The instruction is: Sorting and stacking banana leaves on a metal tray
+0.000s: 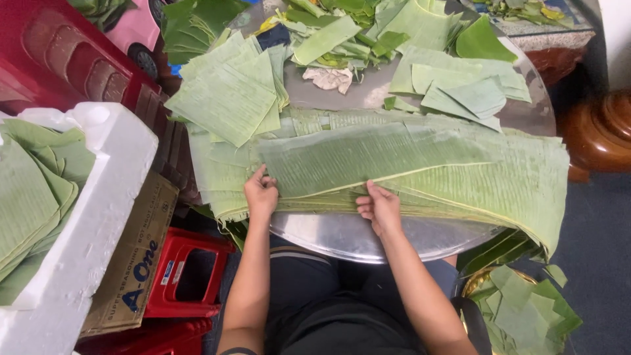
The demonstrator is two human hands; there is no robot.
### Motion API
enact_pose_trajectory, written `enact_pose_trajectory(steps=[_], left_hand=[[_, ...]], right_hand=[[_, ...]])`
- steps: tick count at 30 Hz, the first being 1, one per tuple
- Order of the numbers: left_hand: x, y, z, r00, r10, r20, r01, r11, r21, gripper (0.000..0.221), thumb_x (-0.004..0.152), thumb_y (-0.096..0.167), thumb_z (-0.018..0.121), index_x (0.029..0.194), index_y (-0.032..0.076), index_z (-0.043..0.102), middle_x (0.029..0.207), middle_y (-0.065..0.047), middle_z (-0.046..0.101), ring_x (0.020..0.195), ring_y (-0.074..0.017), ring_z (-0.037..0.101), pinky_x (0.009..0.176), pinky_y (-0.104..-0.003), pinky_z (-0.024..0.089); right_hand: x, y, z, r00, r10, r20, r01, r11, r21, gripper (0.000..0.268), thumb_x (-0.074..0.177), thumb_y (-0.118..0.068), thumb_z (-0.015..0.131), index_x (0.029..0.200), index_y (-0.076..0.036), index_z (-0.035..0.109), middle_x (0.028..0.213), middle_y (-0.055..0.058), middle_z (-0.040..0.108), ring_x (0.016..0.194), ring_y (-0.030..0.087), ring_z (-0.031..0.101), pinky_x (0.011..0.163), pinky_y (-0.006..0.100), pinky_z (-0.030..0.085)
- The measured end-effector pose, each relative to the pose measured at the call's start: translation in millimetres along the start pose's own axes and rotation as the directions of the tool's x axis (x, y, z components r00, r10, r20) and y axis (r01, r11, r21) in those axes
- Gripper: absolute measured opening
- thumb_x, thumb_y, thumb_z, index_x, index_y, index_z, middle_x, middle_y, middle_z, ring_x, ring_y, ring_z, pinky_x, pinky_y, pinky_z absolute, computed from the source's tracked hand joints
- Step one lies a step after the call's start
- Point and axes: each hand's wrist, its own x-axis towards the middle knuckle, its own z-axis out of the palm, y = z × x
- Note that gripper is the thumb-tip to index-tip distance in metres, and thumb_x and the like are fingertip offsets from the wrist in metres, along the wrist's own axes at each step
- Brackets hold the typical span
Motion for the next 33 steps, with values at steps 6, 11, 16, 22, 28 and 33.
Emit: enact_pose_trajectory(steps=[6, 11, 16, 22, 28, 33], left_hand=[[-3.8, 3.1, -6.3, 0.996, 0.076, 0.035, -0.076, 0.997, 0.002, 0.06, 0.09, -0.013, 0.06, 0.148, -0.002, 0.051, 0.084, -0.015, 0.07, 0.08, -0.0178, 0.064, 0.079, -0.034, 0.055], [-12.2, 23.7, -11.4, 0.994, 0.108, 0.032, -0.107, 0.994, -0.02, 0.064, 0.092, -0.012, 0.06, 0.152, 0.005, 0.048, 0.082, -0.01, 0.067, 0.079, -0.0151, 0.06, 0.077, -0.03, 0.054], [-22.4, 39.9, -7.9, 0.993, 0.109, -0.042, -0.102, 0.986, 0.133, 0.065, 0.091, -0.005, 0.068, 0.152, 0.013, 0.052, 0.093, -0.016, 0.073, 0.089, -0.0207, 0.067, 0.086, -0.037, 0.056], [-61.9, 73.3, 13.1, 0.587, 0.754, 0.294, -0.742, 0.357, 0.567, 0.034, 0.086, 0.008, 0.065, 0.119, 0.013, 0.072, 0.118, -0.02, 0.06, 0.109, -0.04, 0.059, 0.09, -0.049, 0.047], [-73.6, 72.5, 34.4, 0.507, 0.5, 0.702, -0.859, 0.226, 0.459, 0.04, 0.089, 0.035, 0.072, 0.128, 0.03, 0.068, 0.13, -0.004, 0.057, 0.121, -0.0264, 0.049, 0.089, -0.043, 0.04], [-79.3, 91.0, 30.5, 0.502, 0.473, 0.724, -0.865, 0.258, 0.431, 0.033, 0.089, 0.034, 0.071, 0.119, 0.019, 0.072, 0.123, -0.006, 0.059, 0.117, -0.0274, 0.049, 0.088, -0.045, 0.04]], right_hand=[[8.4, 1.1, -0.4, 1.0, 0.013, -0.014, -0.012, 0.999, 0.038, 0.028, 0.099, -0.034, 0.07, 0.104, -0.006, 0.071, 0.069, 0.017, 0.073, 0.044, 0.02, 0.068, 0.037, 0.027, 0.058], [20.7, 8.6, 2.5, 0.998, -0.006, -0.067, 0.009, 0.999, 0.041, 0.021, 0.095, -0.029, 0.072, 0.097, -0.008, 0.07, 0.066, 0.014, 0.072, 0.041, 0.018, 0.065, 0.034, 0.026, 0.055], [21.8, 18.2, 8.2, 0.989, -0.067, -0.134, 0.069, 0.998, 0.012, 0.012, 0.088, -0.021, 0.076, 0.086, -0.01, 0.072, 0.063, 0.014, 0.072, 0.039, 0.018, 0.065, 0.033, 0.027, 0.054], [9.1, 23.9, 14.1, 0.974, -0.14, -0.178, 0.138, 0.99, -0.02, 0.013, 0.088, -0.018, 0.075, 0.082, -0.007, 0.072, 0.065, 0.017, 0.071, 0.041, 0.019, 0.066, 0.035, 0.026, 0.054], [10.3, 26.6, 15.5, 0.965, -0.188, -0.184, 0.188, 0.982, -0.014, 0.014, 0.088, -0.017, 0.076, 0.078, -0.008, 0.071, 0.065, 0.015, 0.071, 0.041, 0.017, 0.065, 0.035, 0.025, 0.054], [5.9, 25.1, 13.9, 0.968, -0.201, -0.151, 0.207, 0.978, 0.023, 0.014, 0.081, -0.008, 0.076, 0.074, -0.003, 0.065, 0.059, 0.014, 0.068, 0.037, 0.014, 0.061, 0.033, 0.023, 0.05]])
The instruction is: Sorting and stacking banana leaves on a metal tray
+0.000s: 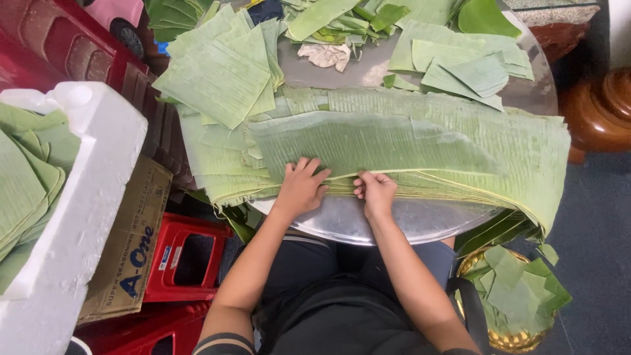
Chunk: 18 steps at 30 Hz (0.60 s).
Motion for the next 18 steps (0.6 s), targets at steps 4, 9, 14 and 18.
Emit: enact_pose_trajectory(steps=[4, 9, 14, 18], left_hand=[[7.0, 3.6, -10.4, 0.996, -0.018, 0.086, 0.015, 0.999, 0.036, 0.034, 0.09, 0.034, 0.069, 0.12, 0.02, 0.073, 0.122, -0.004, 0.058, 0.114, -0.026, 0.048, 0.088, -0.044, 0.04], [33.0, 7.3, -59.4, 0.877, -0.109, 0.467, 0.246, 0.938, -0.243, 0.075, 0.08, 0.064, 0.069, 0.137, 0.015, 0.064, 0.161, -0.017, 0.039, 0.147, -0.0459, 0.034, 0.115, -0.06, 0.032], [46.9, -30.7, -70.0, 0.8, -0.123, 0.588, 0.48, 0.719, -0.503, 0.086, 0.092, 0.079, 0.044, 0.16, 0.026, 0.038, 0.167, -0.011, 0.033, 0.157, -0.04, 0.014, 0.127, -0.059, 0.002], [64.1, -22.8, -69.6, 0.961, -0.033, 0.276, 0.225, 0.674, -0.704, 0.05, 0.102, 0.04, 0.057, 0.142, 0.011, 0.06, 0.146, -0.024, 0.057, 0.14, -0.0467, 0.045, 0.121, -0.057, 0.031]], right_hand=[[-14.5, -7.7, 6.1, 0.996, -0.03, 0.08, 0.029, 1.0, 0.008, 0.016, 0.079, -0.005, 0.075, 0.066, -0.002, 0.066, 0.054, 0.014, 0.065, 0.034, 0.014, 0.058, 0.031, 0.023, 0.047], [-31.7, -33.8, 4.0, 0.925, -0.315, 0.212, 0.303, 0.949, 0.087, 0.013, 0.089, -0.004, 0.075, 0.077, -0.002, 0.07, 0.065, 0.016, 0.07, 0.043, 0.015, 0.061, 0.041, 0.024, 0.051], [-17.1, -23.0, -10.2, 0.897, -0.338, 0.284, 0.334, 0.94, 0.065, 0.007, 0.093, -0.005, 0.074, 0.087, -0.001, 0.071, 0.072, 0.013, 0.073, 0.053, 0.014, 0.068, 0.05, 0.026, 0.059], [-2.7, -23.0, -20.9, 0.888, -0.341, 0.308, 0.346, 0.937, 0.04, 0.01, 0.094, -0.004, 0.072, 0.085, 0.001, 0.072, 0.072, 0.015, 0.073, 0.053, 0.016, 0.068, 0.051, 0.028, 0.058]])
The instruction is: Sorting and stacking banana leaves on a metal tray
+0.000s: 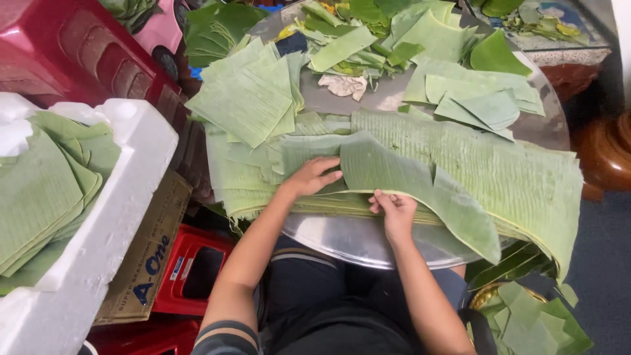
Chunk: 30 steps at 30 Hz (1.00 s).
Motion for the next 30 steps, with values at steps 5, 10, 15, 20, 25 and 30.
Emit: enact_pose_trajectory(steps=[5, 10, 15, 20, 25, 30], left_hand=[[12.4, -62.7, 7.3, 0.997, 0.056, -0.059, -0.061, 0.994, -0.093, 0.045, 0.1, 0.022, 0.065, 0.144, 0.014, 0.06, 0.149, -0.021, 0.055, 0.143, -0.0414, 0.044, 0.119, -0.052, 0.035], [9.9, -58.2, 13.5, 0.996, 0.092, 0.007, -0.092, 0.996, 0.011, 0.059, 0.1, 0.013, 0.063, 0.156, 0.019, 0.047, 0.155, -0.017, 0.049, 0.145, -0.0366, 0.042, 0.122, -0.054, 0.031], [9.2, -52.5, 14.2, 0.997, 0.052, -0.058, -0.055, 0.997, -0.056, 0.061, 0.101, 0.016, 0.06, 0.157, 0.029, 0.042, 0.106, -0.016, 0.067, 0.076, -0.0258, 0.059, 0.078, -0.043, 0.051], [4.9, -59.5, 17.3, 0.995, 0.015, -0.1, -0.039, 0.969, -0.243, 0.065, 0.097, 0.007, 0.061, 0.155, 0.032, 0.044, 0.078, -0.004, 0.054, 0.069, -0.0181, 0.051, 0.073, -0.033, 0.044], [8.6, -74.5, 19.7, 0.989, 0.067, -0.129, -0.114, 0.908, -0.404, 0.07, 0.098, -0.003, 0.055, 0.158, 0.028, 0.037, 0.154, -0.005, 0.052, 0.081, -0.0113, 0.049, 0.078, -0.026, 0.04], [-2.9, -26.4, 5.4, 0.991, -0.004, -0.131, -0.035, 0.956, -0.292, 0.062, 0.102, 0.006, 0.055, 0.155, 0.036, 0.043, 0.081, -0.004, 0.059, 0.073, -0.0152, 0.049, 0.076, -0.029, 0.043]], right_hand=[[13.8, 4.6, -17.9, 1.0, 0.009, 0.006, -0.009, 1.0, 0.023, 0.011, 0.093, -0.004, 0.072, 0.085, 0.001, 0.07, 0.07, 0.014, 0.071, 0.053, 0.016, 0.067, 0.05, 0.026, 0.057], [12.4, 8.3, -23.1, 0.999, -0.003, -0.05, 0.005, 0.999, 0.042, 0.013, 0.093, -0.004, 0.074, 0.082, 0.0, 0.069, 0.067, 0.016, 0.071, 0.05, 0.017, 0.066, 0.049, 0.026, 0.055], [-3.5, 12.6, -17.5, 0.989, -0.054, -0.136, 0.063, 0.996, 0.065, 0.012, 0.092, -0.001, 0.073, 0.081, 0.0, 0.068, 0.066, 0.016, 0.071, 0.048, 0.016, 0.064, 0.048, 0.026, 0.053], [-19.9, 22.1, -19.6, 0.979, -0.043, -0.2, 0.065, 0.993, 0.103, 0.014, 0.093, -0.002, 0.073, 0.08, 0.0, 0.067, 0.067, 0.018, 0.071, 0.047, 0.017, 0.063, 0.048, 0.025, 0.05], [-41.2, 43.3, -24.6, 0.972, -0.043, -0.23, 0.077, 0.987, 0.144, 0.017, 0.094, -0.003, 0.073, 0.079, -0.001, 0.066, 0.067, 0.019, 0.07, 0.046, 0.018, 0.062, 0.048, 0.024, 0.048], [-62.8, 59.9, -29.0, 0.954, -0.004, -0.301, 0.052, 0.987, 0.152, 0.013, 0.09, 0.001, 0.073, 0.078, -0.002, 0.069, 0.065, 0.018, 0.07, 0.042, 0.018, 0.06, 0.046, 0.025, 0.045]])
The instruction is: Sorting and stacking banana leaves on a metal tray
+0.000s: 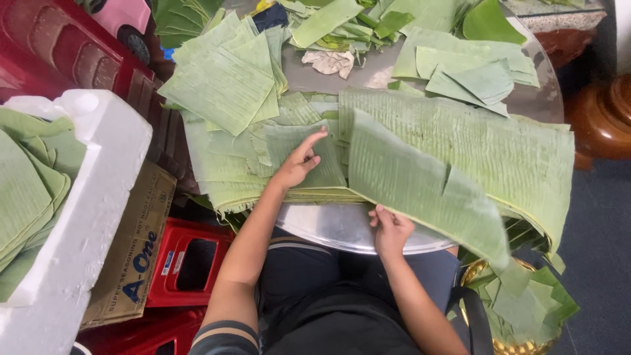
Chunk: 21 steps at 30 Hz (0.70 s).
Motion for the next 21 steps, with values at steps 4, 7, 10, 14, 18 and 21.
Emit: enact_pose_trajectory(steps=[4, 7, 10, 14, 18, 21], left_hand=[[9.7, -23.7, 3.0, 0.992, 0.123, 0.03, -0.126, 0.98, 0.153, 0.054, 0.103, 0.005, 0.055, 0.154, 0.017, 0.044, 0.166, -0.027, 0.026, 0.148, -0.0509, 0.028, 0.12, -0.059, 0.025], [11.7, -10.5, 4.5, 0.993, -0.047, 0.109, -0.035, 0.756, 0.654, 0.048, 0.102, 0.044, 0.059, 0.148, 0.036, 0.053, 0.169, -0.013, 0.027, 0.136, -0.0411, 0.043, 0.107, -0.055, 0.033], [17.5, -0.9, 4.8, 0.97, -0.214, 0.116, 0.041, 0.613, 0.789, 0.052, 0.1, 0.067, 0.043, 0.149, 0.05, 0.048, 0.174, -0.005, 0.014, 0.15, -0.0392, 0.025, 0.112, -0.052, 0.025], [18.4, -14.5, 6.6, 0.958, -0.209, 0.194, -0.038, 0.581, 0.813, 0.06, 0.102, 0.072, 0.022, 0.158, 0.052, 0.026, 0.175, -0.003, 0.002, 0.16, -0.0322, -0.003, 0.122, -0.065, -0.003], [20.4, -14.6, 3.8, 0.953, -0.225, 0.203, -0.039, 0.572, 0.819, 0.063, 0.102, 0.071, 0.02, 0.161, 0.051, 0.017, 0.175, -0.005, -0.001, 0.16, -0.0282, -0.003, 0.124, -0.064, -0.004], [25.9, -22.3, 7.1, 0.951, -0.238, 0.197, -0.043, 0.53, 0.847, 0.082, 0.09, 0.074, 0.005, 0.163, 0.036, 0.005, 0.172, -0.007, -0.007, 0.159, -0.0269, -0.008, 0.121, -0.064, -0.008]], right_hand=[[-16.2, -14.1, 9.2, 1.0, -0.008, -0.021, 0.008, 1.0, -0.004, 0.013, 0.089, 0.0, 0.075, 0.078, -0.004, 0.07, 0.064, 0.017, 0.071, 0.041, 0.017, 0.059, 0.044, 0.024, 0.045], [-8.6, -33.3, 12.1, 1.0, -0.013, -0.014, 0.012, 0.996, -0.09, 0.013, 0.087, 0.0, 0.077, 0.076, -0.004, 0.071, 0.064, 0.016, 0.071, 0.041, 0.016, 0.06, 0.044, 0.025, 0.046], [13.3, -69.5, 20.9, 0.995, -0.094, 0.027, 0.098, 0.971, -0.217, 0.018, 0.089, -0.003, 0.076, 0.073, -0.008, 0.072, 0.066, 0.013, 0.072, 0.045, 0.014, 0.061, 0.047, 0.024, 0.044], [26.2, -96.5, 30.8, 0.995, -0.095, 0.036, 0.101, 0.956, -0.275, 0.016, 0.087, -0.002, 0.076, 0.071, -0.004, 0.07, 0.063, 0.014, 0.069, 0.044, 0.016, 0.059, 0.048, 0.027, 0.046], [10.6, -68.6, 11.6, 0.999, -0.042, -0.031, 0.032, 0.964, -0.264, 0.018, 0.084, -0.003, 0.076, 0.068, -0.005, 0.068, 0.057, 0.013, 0.066, 0.039, 0.015, 0.055, 0.042, 0.026, 0.041], [-25.5, -54.0, -9.2, 0.987, 0.062, -0.15, -0.101, 0.957, -0.27, 0.027, 0.09, -0.01, 0.074, 0.065, -0.002, 0.067, 0.059, 0.01, 0.065, 0.047, 0.011, 0.054, 0.048, 0.025, 0.042]])
